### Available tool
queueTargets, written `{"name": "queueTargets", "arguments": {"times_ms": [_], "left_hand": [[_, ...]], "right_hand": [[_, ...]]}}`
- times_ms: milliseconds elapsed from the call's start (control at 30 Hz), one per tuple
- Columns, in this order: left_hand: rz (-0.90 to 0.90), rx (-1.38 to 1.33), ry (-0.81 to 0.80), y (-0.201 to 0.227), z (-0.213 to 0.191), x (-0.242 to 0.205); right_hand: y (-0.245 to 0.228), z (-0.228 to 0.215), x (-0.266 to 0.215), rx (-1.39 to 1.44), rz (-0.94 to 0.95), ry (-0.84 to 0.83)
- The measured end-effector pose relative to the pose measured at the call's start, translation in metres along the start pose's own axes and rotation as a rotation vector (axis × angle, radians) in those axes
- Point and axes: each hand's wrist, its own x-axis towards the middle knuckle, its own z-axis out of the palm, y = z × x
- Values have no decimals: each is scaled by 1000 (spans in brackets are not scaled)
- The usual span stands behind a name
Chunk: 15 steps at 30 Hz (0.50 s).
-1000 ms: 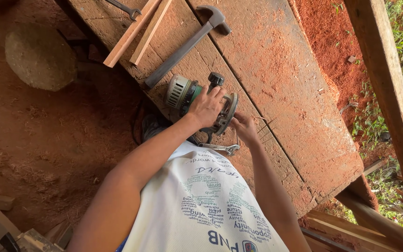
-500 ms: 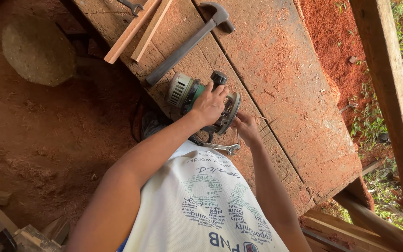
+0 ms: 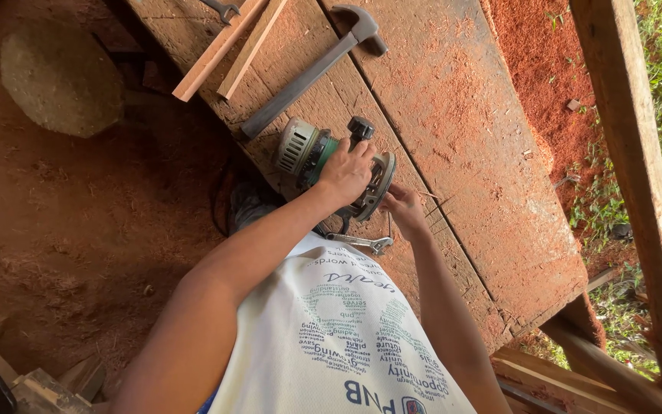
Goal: Adjusting the bit and tightening the collet on a handheld wood router using a wrench on a workbench.
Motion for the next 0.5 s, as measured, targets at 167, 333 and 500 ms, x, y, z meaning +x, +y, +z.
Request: {"name": "queueTargets", "arguments": {"times_ms": [167, 333, 500], "left_hand": [[25, 68, -51, -1, -7, 7], [51, 87, -165, -2, -12, 17], [76, 124, -190, -1, -8, 19]], "right_hand": [[-1, 6, -4, -185, -127, 68], [0, 10, -3, -297, -202, 104], [-15, 23, -22, -681, -636, 295]]}}
